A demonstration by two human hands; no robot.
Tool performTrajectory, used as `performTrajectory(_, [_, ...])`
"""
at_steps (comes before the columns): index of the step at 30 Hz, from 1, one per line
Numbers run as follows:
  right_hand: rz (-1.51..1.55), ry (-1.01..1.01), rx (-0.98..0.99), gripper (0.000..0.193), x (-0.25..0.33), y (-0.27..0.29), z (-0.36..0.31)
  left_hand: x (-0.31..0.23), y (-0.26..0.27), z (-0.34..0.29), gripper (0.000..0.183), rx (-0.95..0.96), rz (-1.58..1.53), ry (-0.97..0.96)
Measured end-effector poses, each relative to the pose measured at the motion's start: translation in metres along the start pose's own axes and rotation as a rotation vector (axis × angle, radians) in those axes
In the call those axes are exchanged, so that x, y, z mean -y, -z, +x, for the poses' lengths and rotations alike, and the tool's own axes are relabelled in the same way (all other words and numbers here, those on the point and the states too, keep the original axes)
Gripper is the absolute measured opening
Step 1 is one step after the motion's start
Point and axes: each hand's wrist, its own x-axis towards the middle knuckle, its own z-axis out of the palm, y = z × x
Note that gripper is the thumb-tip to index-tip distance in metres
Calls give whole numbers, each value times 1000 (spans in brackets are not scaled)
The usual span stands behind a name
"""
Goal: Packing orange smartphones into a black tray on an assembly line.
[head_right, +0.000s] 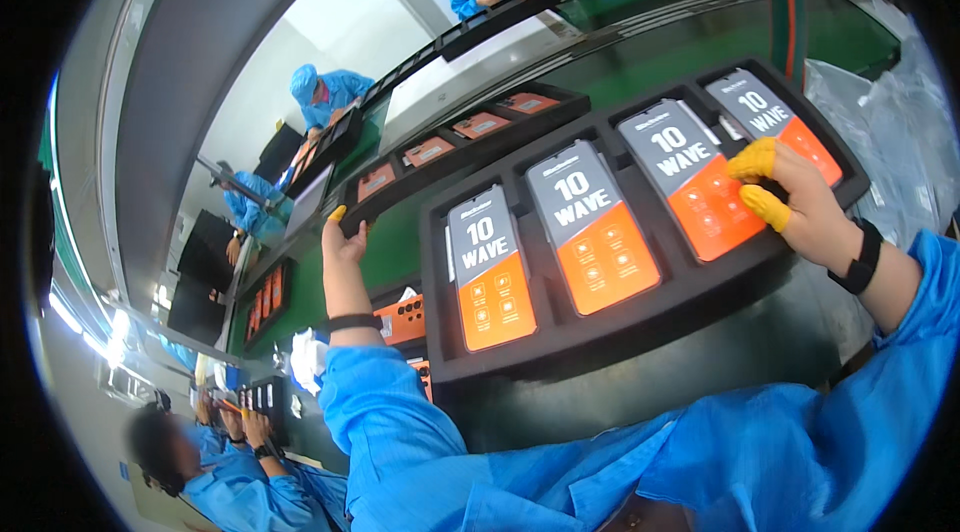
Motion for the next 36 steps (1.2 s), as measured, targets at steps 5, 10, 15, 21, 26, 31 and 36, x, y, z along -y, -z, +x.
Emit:
performTrajectory(5, [40,72,-22,17,0,0,-1,-9,-40,-66,20,38,-215,-127])
performTrajectory(10, [48,130,-53,16,-1,0,-2,-16,-45,-136,25,77,-453,-211])
performTrajectory(15, [218,18,-49,21,1,1,1,-28,-27,-191,25,116,-591,-273])
performTrajectory(21, [183,92,-380,42,-12,13,-4,-6,-2,-259,25,423,-636,-252])
performTrajectory(26, [-278,134,-415,71,4,23,-7,25,14,-294,28,495,-672,-105])
performTrajectory(31, [-602,126,-295,62,-5,39,-24,82,43,-275,30,677,-533,110])
performTrajectory(36, [-447,146,-111,41,-24,50,-42,98,44,-273,31,598,-304,54])
